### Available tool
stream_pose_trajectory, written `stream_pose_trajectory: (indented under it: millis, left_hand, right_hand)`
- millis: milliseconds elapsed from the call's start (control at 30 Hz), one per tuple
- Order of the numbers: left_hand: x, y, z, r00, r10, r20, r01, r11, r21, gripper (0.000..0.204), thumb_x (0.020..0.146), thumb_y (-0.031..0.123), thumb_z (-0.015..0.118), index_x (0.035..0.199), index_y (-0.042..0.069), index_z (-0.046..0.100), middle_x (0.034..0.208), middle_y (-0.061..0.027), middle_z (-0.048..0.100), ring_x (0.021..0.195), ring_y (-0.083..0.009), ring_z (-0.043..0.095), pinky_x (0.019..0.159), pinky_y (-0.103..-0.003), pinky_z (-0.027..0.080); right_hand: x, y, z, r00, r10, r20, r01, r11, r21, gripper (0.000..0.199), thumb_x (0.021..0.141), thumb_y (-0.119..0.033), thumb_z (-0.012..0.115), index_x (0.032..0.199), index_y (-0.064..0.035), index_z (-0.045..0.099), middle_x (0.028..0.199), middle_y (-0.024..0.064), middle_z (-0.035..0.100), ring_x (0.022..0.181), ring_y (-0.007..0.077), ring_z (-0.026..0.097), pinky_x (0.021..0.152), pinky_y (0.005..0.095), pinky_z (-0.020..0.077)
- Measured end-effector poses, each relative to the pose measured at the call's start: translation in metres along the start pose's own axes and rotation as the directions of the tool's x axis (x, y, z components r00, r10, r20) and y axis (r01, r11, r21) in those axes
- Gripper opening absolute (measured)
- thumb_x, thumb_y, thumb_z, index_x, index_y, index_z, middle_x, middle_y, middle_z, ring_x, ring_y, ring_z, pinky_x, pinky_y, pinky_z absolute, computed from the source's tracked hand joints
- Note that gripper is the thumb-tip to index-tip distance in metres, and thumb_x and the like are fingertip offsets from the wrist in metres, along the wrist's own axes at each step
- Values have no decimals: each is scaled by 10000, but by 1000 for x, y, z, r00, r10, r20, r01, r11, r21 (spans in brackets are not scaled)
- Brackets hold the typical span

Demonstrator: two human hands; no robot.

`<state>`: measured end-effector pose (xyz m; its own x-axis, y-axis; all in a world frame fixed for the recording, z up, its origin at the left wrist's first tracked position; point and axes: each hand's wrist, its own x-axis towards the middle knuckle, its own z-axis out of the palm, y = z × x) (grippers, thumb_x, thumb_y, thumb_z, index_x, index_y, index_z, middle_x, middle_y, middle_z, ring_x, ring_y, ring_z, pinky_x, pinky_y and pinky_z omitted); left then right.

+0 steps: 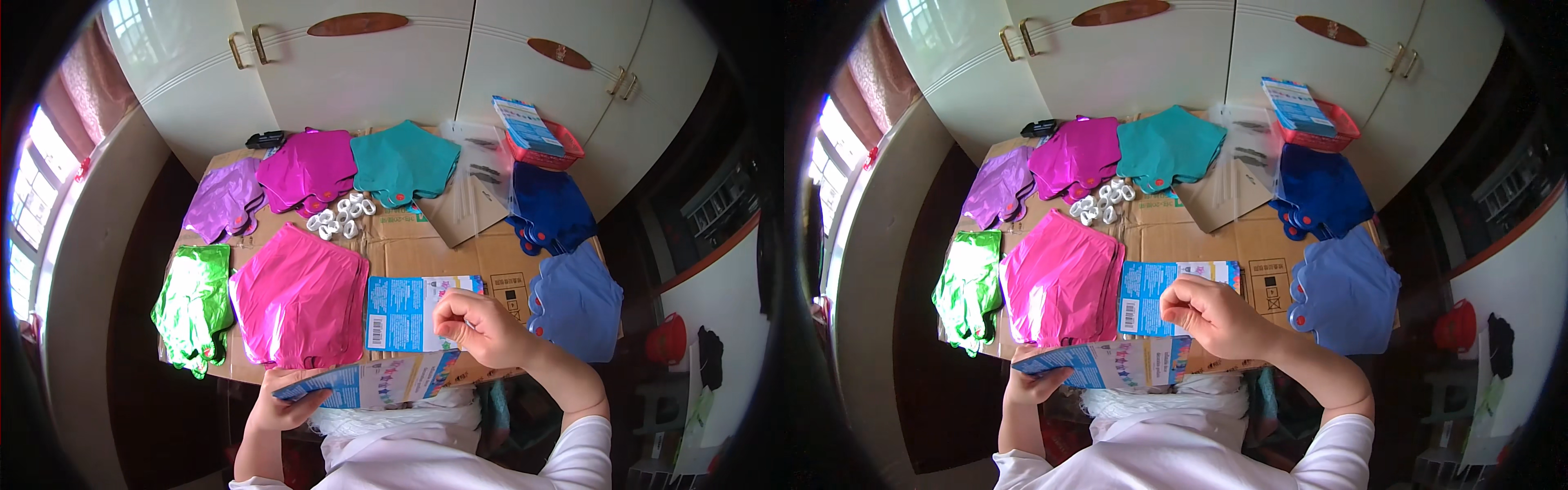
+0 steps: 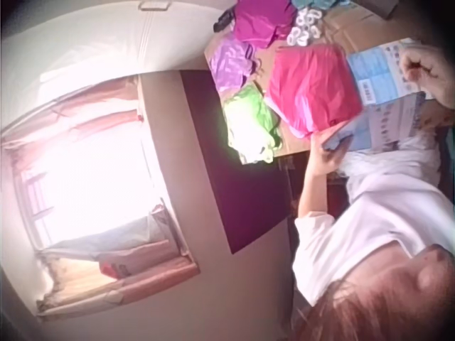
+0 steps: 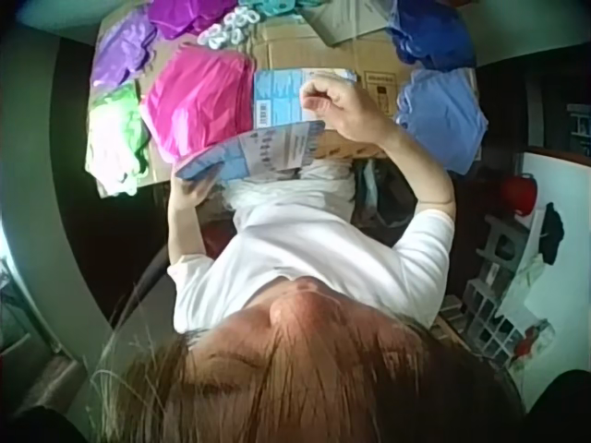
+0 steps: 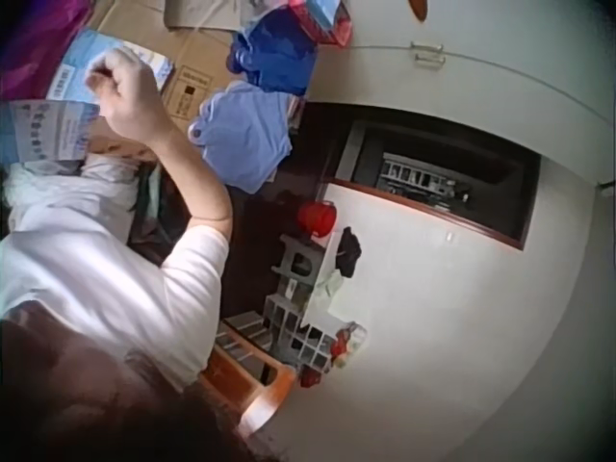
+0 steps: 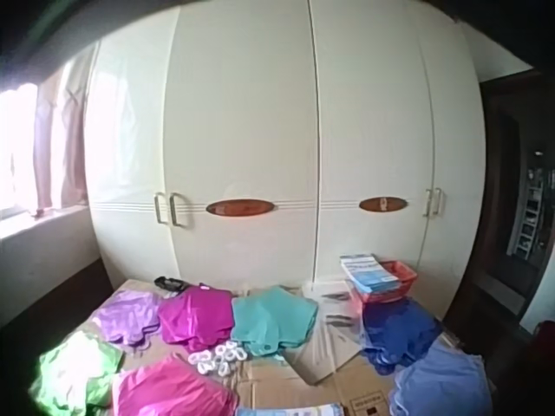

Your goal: Organizing and preparing colorful star-shaped plastic materials on a table for packaging.

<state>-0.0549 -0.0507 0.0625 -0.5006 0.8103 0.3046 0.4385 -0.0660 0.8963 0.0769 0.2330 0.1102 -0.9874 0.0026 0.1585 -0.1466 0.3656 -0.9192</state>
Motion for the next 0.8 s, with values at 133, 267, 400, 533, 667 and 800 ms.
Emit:
stream_pose_trajectory:
  millis: [133, 267, 400, 533, 667, 800]
  left_hand:
    - [-1, 3, -2, 1000, -3, 1, 3, 1000, 20, 249, 692, -68, 663, 939, -40, 645, 635, -84, 625, 521, -131, 588, 497, -238, 440]
    - [0, 9, -5, 999, 21, 37, -25, 995, 98, 303, 687, -84, 655, 984, -26, 650, 636, -93, 625, 505, -159, 592, 483, -243, 437]
    - [2, 16, -4, 998, 39, 50, -46, 988, 147, 338, 674, -108, 642, 999, -18, 650, 704, -120, 644, 573, -194, 627, 540, -257, 468]
    - [3, 19, -3, 999, 37, 39, -42, 989, 139, 350, 669, -120, 637, 1004, -20, 648, 782, -151, 659, 661, -216, 658, 607, -265, 490]
    - [2, 23, -3, 999, 1, 38, -8, 984, 179, 346, 669, -120, 637, 1001, -21, 649, 799, -155, 666, 677, -227, 667, 618, -264, 495]
    - [3, 25, 2, 999, 39, -22, -34, 980, 198, 354, 669, -116, 644, 1007, -13, 650, 780, -145, 667, 652, -225, 665, 608, -261, 493]
  right_hand:
    - [0, -11, 2, 995, -98, -12, 96, 989, -114, 80, 841, -88, 600, 818, -13, 586, 753, 75, 567, 689, 188, 559, 604, 295, 438]
    - [3, -12, 1, 996, -70, 61, 79, 986, -147, 104, 816, -113, 626, 797, -11, 624, 733, 69, 588, 657, 179, 575, 583, 296, 452]
    - [5, -14, 0, 989, -27, 145, 57, 977, -207, 70, 765, -86, 642, 783, -19, 632, 724, 73, 597, 652, 191, 587, 596, 301, 465]
    - [7, -13, 1, 982, -140, 129, 174, 935, -309, 60, 706, -65, 655, 743, -29, 625, 690, 75, 582, 643, 218, 584, 597, 312, 473]
    - [9, -12, 6, 934, -349, 84, 333, 757, -562, 65, 670, -49, 647, 679, -42, 582, 662, 69, 558, 623, 235, 572, 573, 326, 470]
    - [11, -13, 10, 926, -377, 14, 305, 727, -615, 88, 638, -16, 659, 679, -48, 588, 665, 56, 586, 625, 200, 585, 572, 299, 477]
